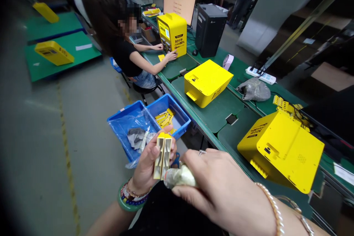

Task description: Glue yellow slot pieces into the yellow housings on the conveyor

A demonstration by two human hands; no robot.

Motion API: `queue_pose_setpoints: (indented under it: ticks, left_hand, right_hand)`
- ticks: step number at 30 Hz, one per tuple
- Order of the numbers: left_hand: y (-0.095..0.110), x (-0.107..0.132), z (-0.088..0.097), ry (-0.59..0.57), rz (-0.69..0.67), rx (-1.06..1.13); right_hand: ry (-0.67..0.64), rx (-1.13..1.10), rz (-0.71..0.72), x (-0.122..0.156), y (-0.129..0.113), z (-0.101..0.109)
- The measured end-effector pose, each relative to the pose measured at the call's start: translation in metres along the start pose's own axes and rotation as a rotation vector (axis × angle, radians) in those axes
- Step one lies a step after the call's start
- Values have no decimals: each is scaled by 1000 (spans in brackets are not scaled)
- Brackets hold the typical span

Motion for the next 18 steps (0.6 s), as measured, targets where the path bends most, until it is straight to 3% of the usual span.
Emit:
queue_pose_setpoints:
  ticks: [3, 7, 10, 13, 18]
  left_hand:
    - [-6, -5, 3, 30, 37, 78]
    - [-7, -9, 10, 98, 24, 125]
    - [-6, -9, 12, 138, -4, 152]
    - [-3, -10, 10, 147, -38, 137]
    - [3, -11, 3, 145, -90, 69]
  right_hand:
    - [38, -253, -127, 7, 29, 2]
    - [199, -647, -345, 28, 66, -3]
    - [300, -802, -467, 43, 74, -16]
    - [338, -687, -468, 50, 62, -21]
    - [342, -260, -279, 49, 29, -13]
Point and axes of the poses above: each hand's wrist, its own x-axis away from the middle knuckle, its own z-axis out of the back of the hand, y = z × x, the point moved 7 cm from there along -x, towards the middle knuckle, and after that the axes turned 6 degrees about -y, right-handed, at the moved point
